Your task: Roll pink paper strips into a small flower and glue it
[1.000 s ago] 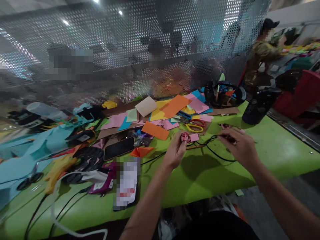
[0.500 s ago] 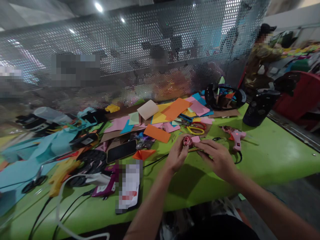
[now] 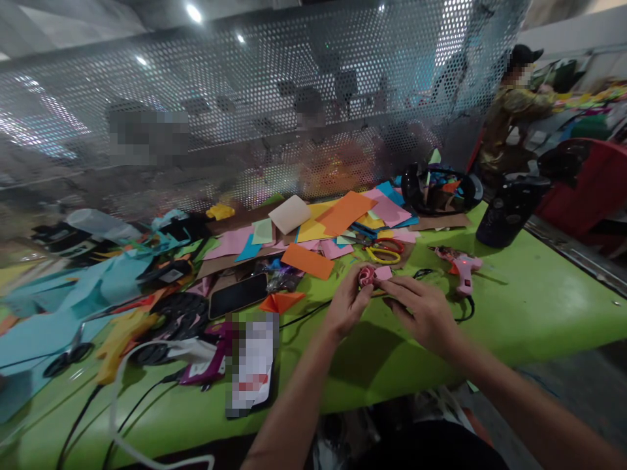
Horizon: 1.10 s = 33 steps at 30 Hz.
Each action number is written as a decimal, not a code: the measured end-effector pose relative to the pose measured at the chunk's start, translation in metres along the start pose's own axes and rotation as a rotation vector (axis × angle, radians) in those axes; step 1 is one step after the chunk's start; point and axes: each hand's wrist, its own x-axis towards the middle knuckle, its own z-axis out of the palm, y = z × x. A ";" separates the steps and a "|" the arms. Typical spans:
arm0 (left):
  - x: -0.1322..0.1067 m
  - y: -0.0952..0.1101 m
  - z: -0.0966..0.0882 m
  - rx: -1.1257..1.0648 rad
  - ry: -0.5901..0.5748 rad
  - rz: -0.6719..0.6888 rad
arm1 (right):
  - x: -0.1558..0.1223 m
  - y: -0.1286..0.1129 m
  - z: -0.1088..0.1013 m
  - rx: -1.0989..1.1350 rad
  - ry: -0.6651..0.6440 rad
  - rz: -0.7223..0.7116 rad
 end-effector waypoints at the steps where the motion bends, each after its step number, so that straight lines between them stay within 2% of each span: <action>1: 0.000 0.000 0.001 -0.015 0.010 -0.012 | 0.000 0.000 0.000 0.008 -0.001 0.000; 6: 0.001 0.003 0.003 -0.053 0.051 -0.071 | -0.003 0.001 0.000 0.063 -0.017 0.021; 11: 0.002 0.002 0.004 -0.080 0.067 -0.068 | -0.003 0.002 0.001 0.113 -0.027 0.040; 21: 0.001 0.003 0.003 -0.093 0.016 -0.096 | 0.012 0.006 -0.008 0.247 0.083 0.094; 24: 0.001 0.001 0.002 -0.094 -0.002 -0.086 | 0.018 0.012 -0.009 0.231 0.073 0.068; 33: -0.001 -0.007 0.000 -0.149 -0.104 -0.115 | 0.032 0.023 -0.016 -0.003 -0.123 -0.155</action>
